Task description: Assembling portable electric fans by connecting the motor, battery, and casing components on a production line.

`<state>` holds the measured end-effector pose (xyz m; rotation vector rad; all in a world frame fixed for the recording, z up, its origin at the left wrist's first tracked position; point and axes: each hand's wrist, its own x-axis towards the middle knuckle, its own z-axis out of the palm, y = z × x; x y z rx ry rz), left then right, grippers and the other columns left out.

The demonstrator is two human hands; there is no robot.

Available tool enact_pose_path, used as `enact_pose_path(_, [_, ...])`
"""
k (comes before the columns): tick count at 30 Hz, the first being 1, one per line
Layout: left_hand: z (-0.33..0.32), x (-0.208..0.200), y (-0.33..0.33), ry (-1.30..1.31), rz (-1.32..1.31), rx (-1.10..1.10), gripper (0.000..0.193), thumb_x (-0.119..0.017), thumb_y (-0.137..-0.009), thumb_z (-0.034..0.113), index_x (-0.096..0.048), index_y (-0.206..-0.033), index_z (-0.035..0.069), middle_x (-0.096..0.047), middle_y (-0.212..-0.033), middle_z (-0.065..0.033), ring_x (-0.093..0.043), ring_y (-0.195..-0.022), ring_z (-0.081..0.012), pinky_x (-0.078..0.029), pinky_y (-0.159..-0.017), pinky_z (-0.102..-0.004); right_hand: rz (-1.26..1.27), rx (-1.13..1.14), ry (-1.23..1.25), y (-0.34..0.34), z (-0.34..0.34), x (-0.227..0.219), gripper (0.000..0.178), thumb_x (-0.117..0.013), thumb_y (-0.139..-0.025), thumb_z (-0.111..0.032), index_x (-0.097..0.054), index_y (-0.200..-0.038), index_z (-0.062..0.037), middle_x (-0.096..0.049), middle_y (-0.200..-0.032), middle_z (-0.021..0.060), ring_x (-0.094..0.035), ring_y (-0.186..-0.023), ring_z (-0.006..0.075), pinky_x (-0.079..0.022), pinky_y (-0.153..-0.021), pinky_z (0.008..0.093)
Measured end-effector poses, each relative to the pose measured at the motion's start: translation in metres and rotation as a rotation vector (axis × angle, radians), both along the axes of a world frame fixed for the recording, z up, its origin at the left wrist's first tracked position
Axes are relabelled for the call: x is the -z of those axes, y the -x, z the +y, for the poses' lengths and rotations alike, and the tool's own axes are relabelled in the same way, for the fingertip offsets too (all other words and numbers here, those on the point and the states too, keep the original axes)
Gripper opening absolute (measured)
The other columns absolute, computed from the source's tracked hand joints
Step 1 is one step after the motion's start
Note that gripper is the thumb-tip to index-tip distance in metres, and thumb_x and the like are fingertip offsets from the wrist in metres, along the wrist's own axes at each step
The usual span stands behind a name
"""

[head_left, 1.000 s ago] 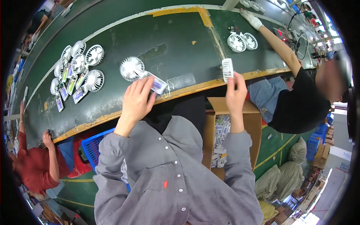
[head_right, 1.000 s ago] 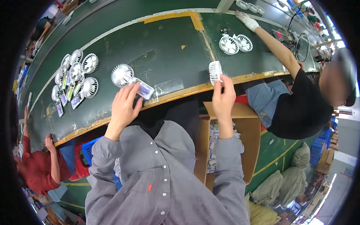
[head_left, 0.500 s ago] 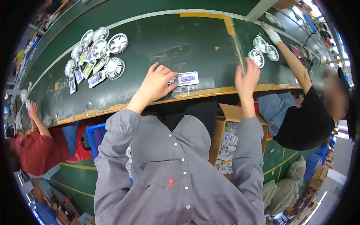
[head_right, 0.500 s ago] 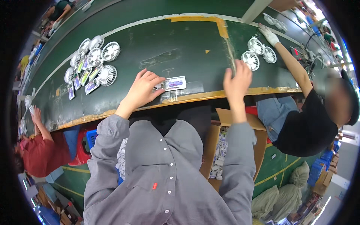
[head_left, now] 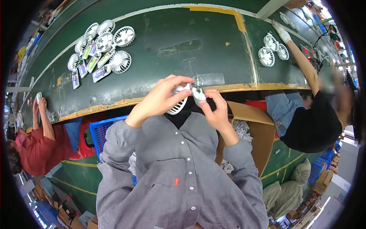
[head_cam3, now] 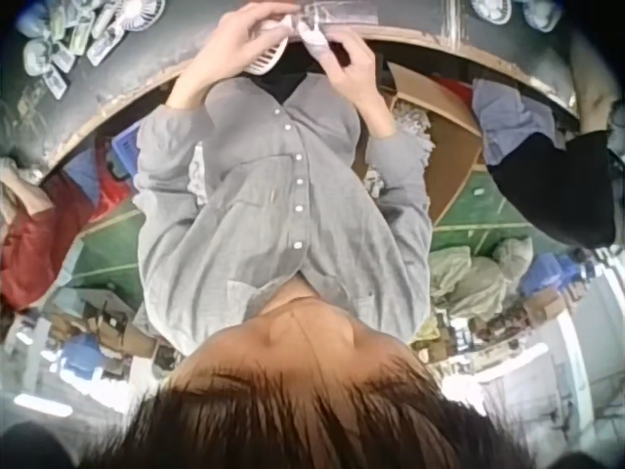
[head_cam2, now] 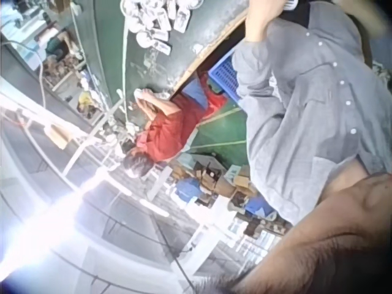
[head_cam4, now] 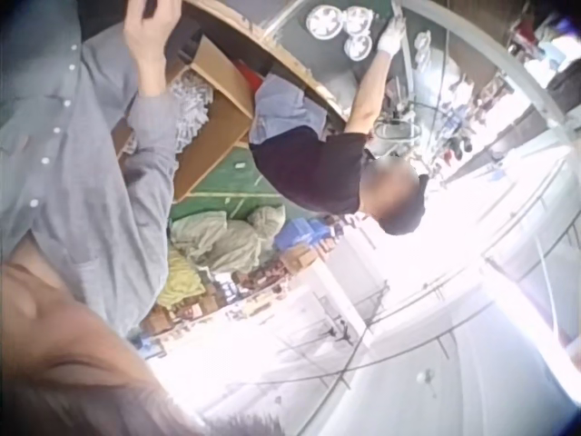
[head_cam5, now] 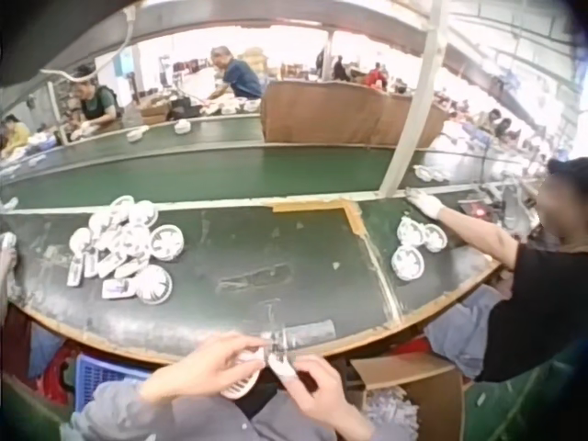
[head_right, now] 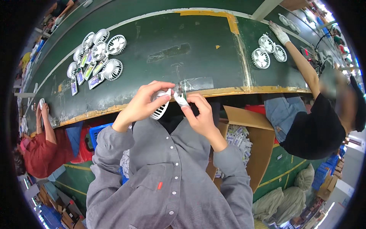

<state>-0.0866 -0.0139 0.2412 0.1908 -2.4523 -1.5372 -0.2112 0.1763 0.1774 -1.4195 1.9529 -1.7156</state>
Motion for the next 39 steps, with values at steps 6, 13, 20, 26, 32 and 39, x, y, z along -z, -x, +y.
enact_pose_path(6, [-0.001,-0.019,-0.011,-0.063,0.003,0.102,0.035,-0.063,-0.092,0.011,-0.062,-0.125,0.001,-0.069,-0.108,-0.0121,-0.065,-0.101,-0.0233,-0.049,-0.09,-0.0351,-0.955,-0.504,-0.112,-0.001,0.032,-0.014,0.031,-0.06,-0.091,-0.024,-0.057,-0.109,0.0011,-0.061,-0.103,0.0056,-0.058,-0.093,0.0113,-0.046,-0.083,0.0254])
enact_pose_path(13, [0.005,-0.011,-0.012,0.019,0.05,0.118,0.038,-0.065,-0.088,0.008,-0.062,-0.125,0.003,-0.068,-0.106,-0.0098,-0.061,-0.104,-0.0249,-0.048,-0.092,-0.0369,-1.03,-0.594,-0.064,-0.015,0.042,-0.028,0.041,-0.062,-0.085,-0.037,-0.06,-0.095,0.0027,-0.065,-0.096,0.0159,-0.061,-0.097,0.0271,-0.046,-0.091,0.0382])
enact_pose_path(20, [0.055,-0.005,-0.01,-0.055,0.299,0.177,0.056,-0.065,-0.075,-0.001,-0.057,-0.13,0.003,-0.061,-0.125,-0.0171,-0.06,-0.117,-0.0332,-0.05,-0.097,-0.0385,-0.954,-0.505,-0.193,-0.021,0.034,-0.063,0.022,-0.047,-0.102,-0.017,-0.059,-0.097,0.0015,-0.063,-0.079,0.0074,-0.06,-0.068,0.012,-0.049,-0.067,0.0278])
enact_pose_path(26, [0.069,-0.003,-0.011,-0.032,0.425,0.064,0.032,-0.07,-0.073,-0.004,-0.071,-0.104,0.001,-0.067,-0.113,-0.0151,-0.068,-0.102,-0.0281,-0.056,-0.084,-0.0356,-0.927,-0.367,-0.237,-0.024,0.05,-0.077,0.022,-0.052,-0.099,-0.015,-0.061,-0.088,0.0021,-0.061,-0.07,0.0038,-0.058,-0.06,0.0081,-0.044,-0.054,0.0226])
enact_pose_path(32, [0.082,0.0,-0.012,0.282,0.572,-0.094,0.031,-0.07,-0.066,0.003,-0.072,-0.096,0.006,-0.068,-0.09,-0.007,-0.068,-0.078,-0.0243,-0.057,-0.063,-0.0325,-0.871,-0.314,-0.314,-0.033,0.057,-0.088,0.02,-0.049,-0.101,-0.013,-0.061,-0.096,0.0021,-0.054,-0.059,-0.0013,-0.051,-0.048,0.0043,-0.043,-0.047,0.0207])
enact_pose_path(39, [0.075,0.008,-0.023,0.258,0.504,0.183,0.031,-0.068,-0.072,0.001,-0.07,-0.103,0.005,-0.066,-0.089,-0.0055,-0.065,-0.078,-0.0234,-0.054,-0.059,-0.034,-0.916,-0.428,-0.556,-0.021,0.07,-0.093,0.018,-0.051,-0.098,-0.008,-0.064,-0.098,0.0034,-0.054,-0.06,-0.0022,-0.051,-0.049,0.0037,-0.043,-0.047,0.0203])
